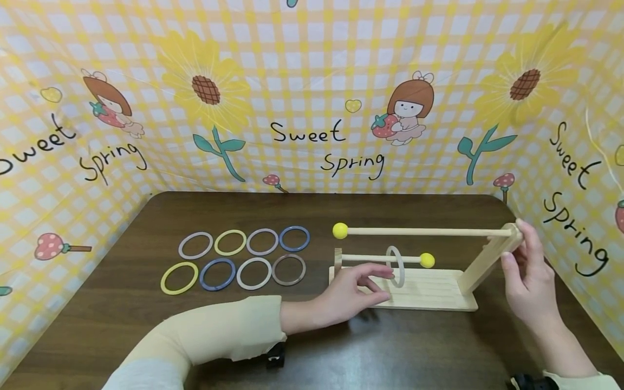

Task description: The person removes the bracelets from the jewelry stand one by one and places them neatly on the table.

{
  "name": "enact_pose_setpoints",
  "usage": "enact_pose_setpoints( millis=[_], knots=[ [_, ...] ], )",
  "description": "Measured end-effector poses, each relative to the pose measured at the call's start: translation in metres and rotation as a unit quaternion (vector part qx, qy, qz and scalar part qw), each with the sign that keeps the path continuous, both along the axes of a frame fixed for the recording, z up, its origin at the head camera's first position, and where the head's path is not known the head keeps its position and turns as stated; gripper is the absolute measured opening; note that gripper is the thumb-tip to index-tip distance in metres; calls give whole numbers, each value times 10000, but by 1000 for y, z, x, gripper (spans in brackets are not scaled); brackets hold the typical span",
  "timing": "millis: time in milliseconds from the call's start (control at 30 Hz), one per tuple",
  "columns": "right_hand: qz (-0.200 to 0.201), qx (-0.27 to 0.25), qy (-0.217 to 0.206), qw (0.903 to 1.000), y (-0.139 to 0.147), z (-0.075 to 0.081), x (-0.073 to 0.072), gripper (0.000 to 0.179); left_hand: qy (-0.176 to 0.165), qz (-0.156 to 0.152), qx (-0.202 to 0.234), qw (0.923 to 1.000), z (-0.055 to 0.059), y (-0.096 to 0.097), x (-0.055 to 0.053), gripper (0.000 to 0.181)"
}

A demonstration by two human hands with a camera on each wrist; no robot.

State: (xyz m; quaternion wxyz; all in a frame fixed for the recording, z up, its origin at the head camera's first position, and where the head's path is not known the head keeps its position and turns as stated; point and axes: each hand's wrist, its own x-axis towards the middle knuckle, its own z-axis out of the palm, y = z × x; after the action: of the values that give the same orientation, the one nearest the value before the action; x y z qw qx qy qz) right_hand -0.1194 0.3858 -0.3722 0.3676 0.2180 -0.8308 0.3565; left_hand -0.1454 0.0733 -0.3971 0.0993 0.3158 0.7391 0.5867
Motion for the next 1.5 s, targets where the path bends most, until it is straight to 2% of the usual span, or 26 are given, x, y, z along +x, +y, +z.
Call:
enact_pose_setpoints(
  millis=[367,667,933,1200,1500],
  knots=[
    [208,-330,173,9991,0,-3,0,41,-222,148,169,9995,-4,20,-1,24],
    [106,-184,63,9998,-1,-2,1,42,90,325,187,9993,-5,23,1,14],
    [95,-139,130,9998,0,-2,0,41,286,241,191,9991,-5,28,1,10],
    [107,-128,104,9998,0,-2,0,41,584,231,111,9980,0,41,-3,11],
    [109,-88,126,9998,1,-2,0,42,759,109,85,9970,4,52,-2,13]
  ],
)
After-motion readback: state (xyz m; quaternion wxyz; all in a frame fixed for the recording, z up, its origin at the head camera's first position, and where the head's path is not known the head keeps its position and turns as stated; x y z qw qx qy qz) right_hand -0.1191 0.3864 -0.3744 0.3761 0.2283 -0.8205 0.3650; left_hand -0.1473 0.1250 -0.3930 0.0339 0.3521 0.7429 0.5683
